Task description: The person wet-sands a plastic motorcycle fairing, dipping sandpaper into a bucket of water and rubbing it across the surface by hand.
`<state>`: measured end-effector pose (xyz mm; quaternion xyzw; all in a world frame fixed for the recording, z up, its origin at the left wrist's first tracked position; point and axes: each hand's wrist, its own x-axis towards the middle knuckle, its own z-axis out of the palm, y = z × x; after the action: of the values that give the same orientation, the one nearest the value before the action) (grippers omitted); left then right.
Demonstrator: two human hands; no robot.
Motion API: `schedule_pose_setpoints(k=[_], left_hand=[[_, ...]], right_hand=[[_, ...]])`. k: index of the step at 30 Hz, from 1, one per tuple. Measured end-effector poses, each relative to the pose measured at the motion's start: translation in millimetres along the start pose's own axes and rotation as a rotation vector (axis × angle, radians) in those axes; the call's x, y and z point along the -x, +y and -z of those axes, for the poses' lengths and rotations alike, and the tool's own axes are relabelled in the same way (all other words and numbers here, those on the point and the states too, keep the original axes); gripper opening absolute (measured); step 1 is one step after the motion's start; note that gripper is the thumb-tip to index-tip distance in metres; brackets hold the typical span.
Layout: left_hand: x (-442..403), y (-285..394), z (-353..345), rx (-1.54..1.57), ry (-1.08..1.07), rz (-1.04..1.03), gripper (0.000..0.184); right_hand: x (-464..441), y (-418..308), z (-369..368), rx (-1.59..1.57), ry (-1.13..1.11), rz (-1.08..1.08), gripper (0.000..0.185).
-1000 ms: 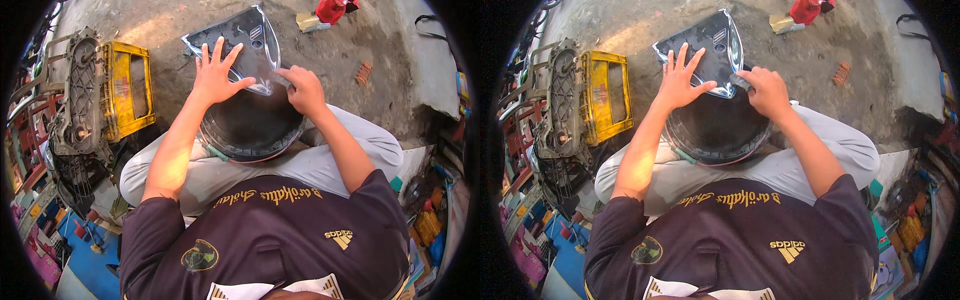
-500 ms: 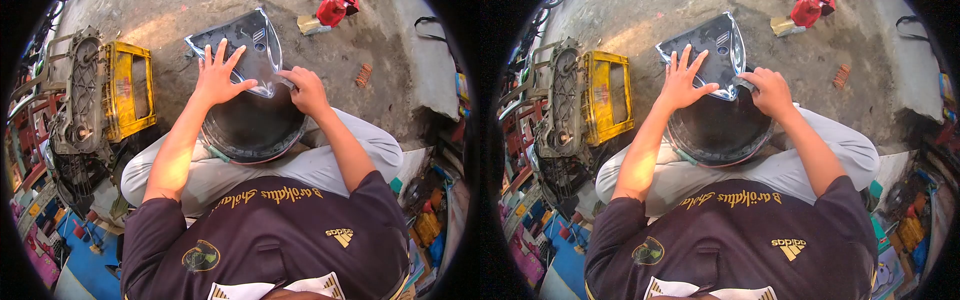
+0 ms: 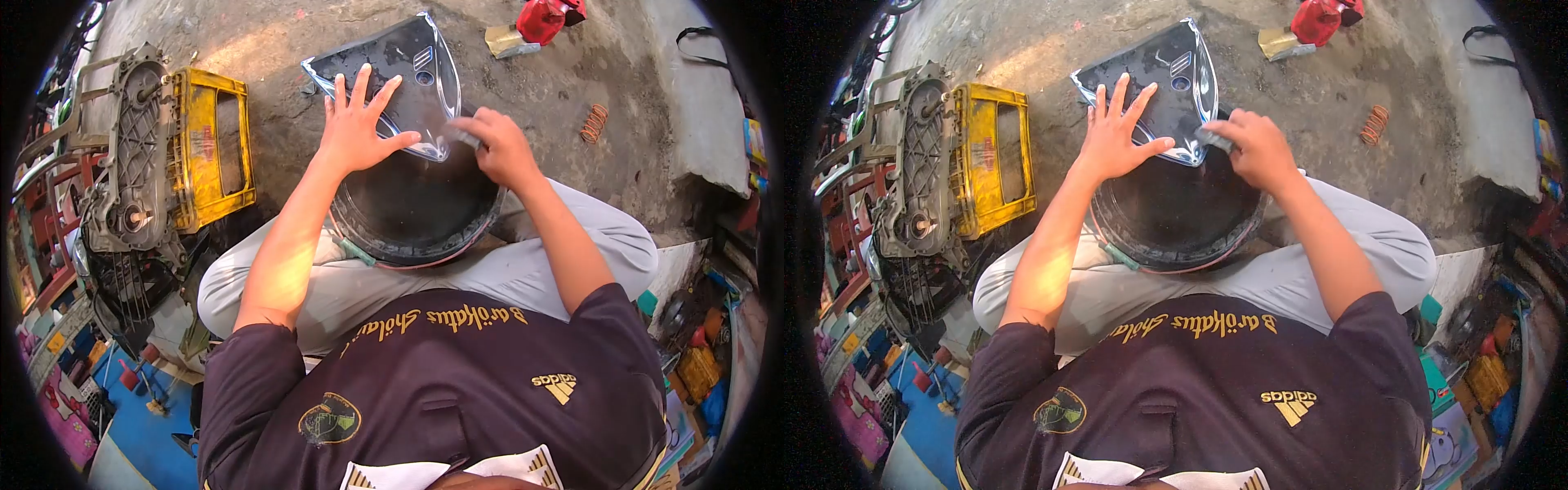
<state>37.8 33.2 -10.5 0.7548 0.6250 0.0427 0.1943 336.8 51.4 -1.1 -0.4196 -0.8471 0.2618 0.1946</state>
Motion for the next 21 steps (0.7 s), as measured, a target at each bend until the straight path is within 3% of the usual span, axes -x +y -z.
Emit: schedule_pose_setpoints(k=[5, 9, 14, 16, 21], left_hand=[[-1.3, -2.8, -2.0, -0.009, 0.004, -0.008, 0.108], [-0.1, -2.8, -2.1, 0.040, 0.001, -0.001, 0.108], [-1.4, -5.0, 0.5, 0.055, 0.000, -0.027, 0.104], [-3.3, -5.2, 1.0, 0.054, -0.005, -0.017, 0.106], [-3.4, -6.2, -0.1, 0.043, -0.002, -0.016, 0.108]], right_hand=[[9.2, -13.4, -2.0, -0.222, -0.077, -0.008, 0.058], [1.9, -2.7, 2.0, -0.208, -0.023, -0.128, 0.053], [5.2, -21.3, 2.7, -0.236, -0.101, -0.087, 0.054], [1.0, -9.4, 3.0, -0.242, -0.041, -0.135, 0.066], [11.1, -28.1, 3.2, -0.235, -0.125, -0.123, 0.058]])
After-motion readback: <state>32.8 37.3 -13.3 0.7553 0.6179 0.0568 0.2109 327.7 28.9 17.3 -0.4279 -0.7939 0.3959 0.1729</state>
